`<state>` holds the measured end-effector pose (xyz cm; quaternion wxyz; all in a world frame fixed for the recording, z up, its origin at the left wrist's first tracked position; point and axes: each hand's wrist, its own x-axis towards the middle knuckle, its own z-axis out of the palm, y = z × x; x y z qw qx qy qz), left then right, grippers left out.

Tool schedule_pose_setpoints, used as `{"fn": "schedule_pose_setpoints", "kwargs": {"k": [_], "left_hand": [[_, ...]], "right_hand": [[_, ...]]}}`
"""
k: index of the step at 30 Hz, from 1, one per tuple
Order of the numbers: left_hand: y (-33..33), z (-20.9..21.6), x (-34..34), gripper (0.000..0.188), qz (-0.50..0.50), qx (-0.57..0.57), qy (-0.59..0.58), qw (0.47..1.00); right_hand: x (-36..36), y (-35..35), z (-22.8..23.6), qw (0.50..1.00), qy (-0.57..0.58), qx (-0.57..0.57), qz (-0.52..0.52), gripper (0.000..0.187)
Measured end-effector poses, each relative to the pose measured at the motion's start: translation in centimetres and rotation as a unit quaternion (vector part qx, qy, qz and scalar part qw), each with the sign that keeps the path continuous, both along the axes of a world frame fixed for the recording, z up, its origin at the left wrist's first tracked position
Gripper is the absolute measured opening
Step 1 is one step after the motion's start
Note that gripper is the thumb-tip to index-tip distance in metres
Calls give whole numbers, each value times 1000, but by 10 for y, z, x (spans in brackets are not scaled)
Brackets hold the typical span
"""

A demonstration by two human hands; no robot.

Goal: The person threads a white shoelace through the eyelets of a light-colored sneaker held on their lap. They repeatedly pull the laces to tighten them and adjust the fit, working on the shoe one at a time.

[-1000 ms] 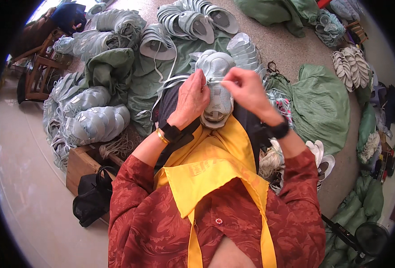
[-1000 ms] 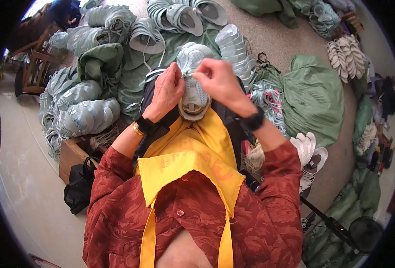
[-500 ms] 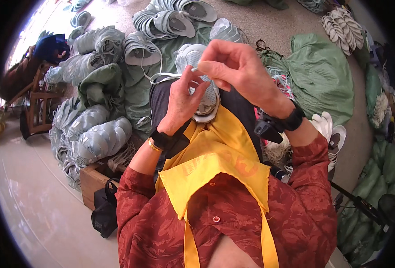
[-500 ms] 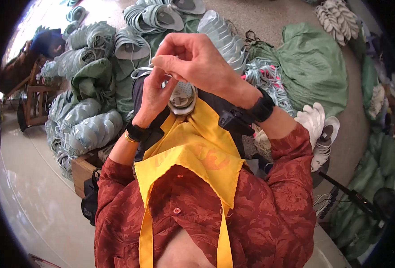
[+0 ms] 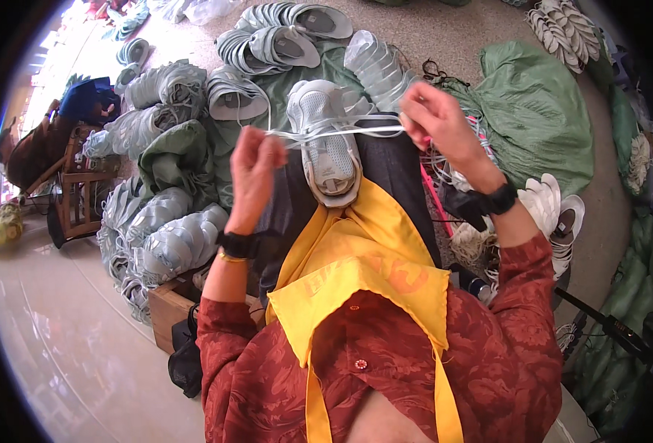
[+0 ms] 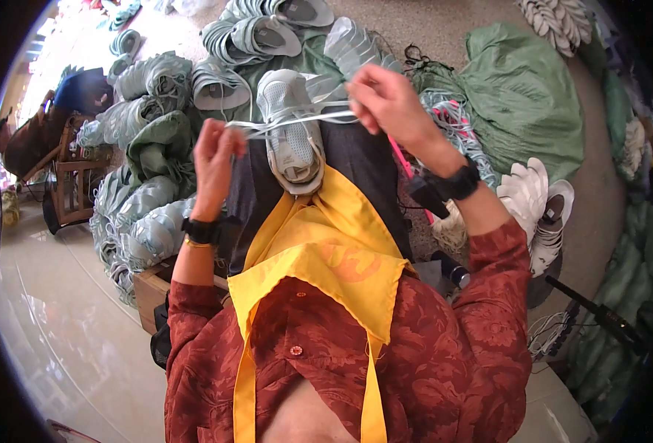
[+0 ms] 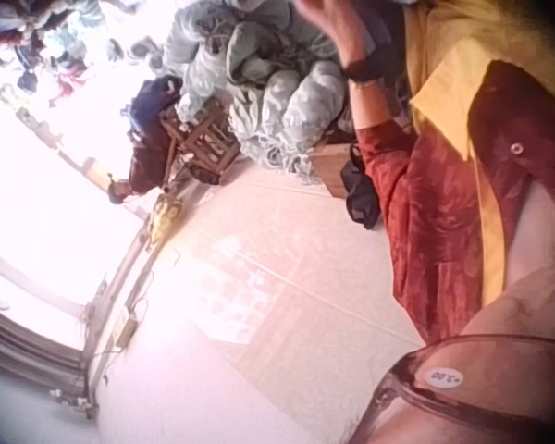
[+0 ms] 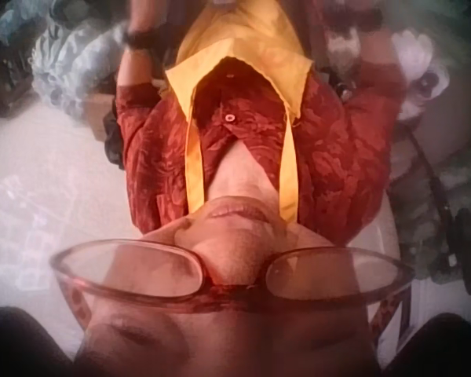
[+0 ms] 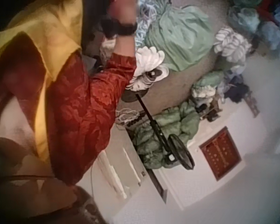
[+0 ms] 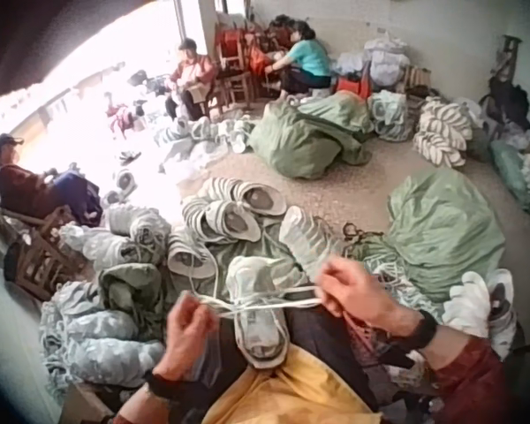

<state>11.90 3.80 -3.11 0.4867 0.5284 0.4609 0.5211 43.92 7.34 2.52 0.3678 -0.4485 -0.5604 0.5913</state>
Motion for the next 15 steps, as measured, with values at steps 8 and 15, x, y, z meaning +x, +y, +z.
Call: {"fn": "schedule_pose_setpoints", "kwargs": {"k": [8,15], "left_hand": [[-39,1,-246,12,283,-115,-76,949],[-47,11,-219,18,166,-278,343,882]], "right_hand": [[195,-13,-41,935,267,-48,-229,9],[190,-35,-88,951,-68,-45,-299,14]]}}
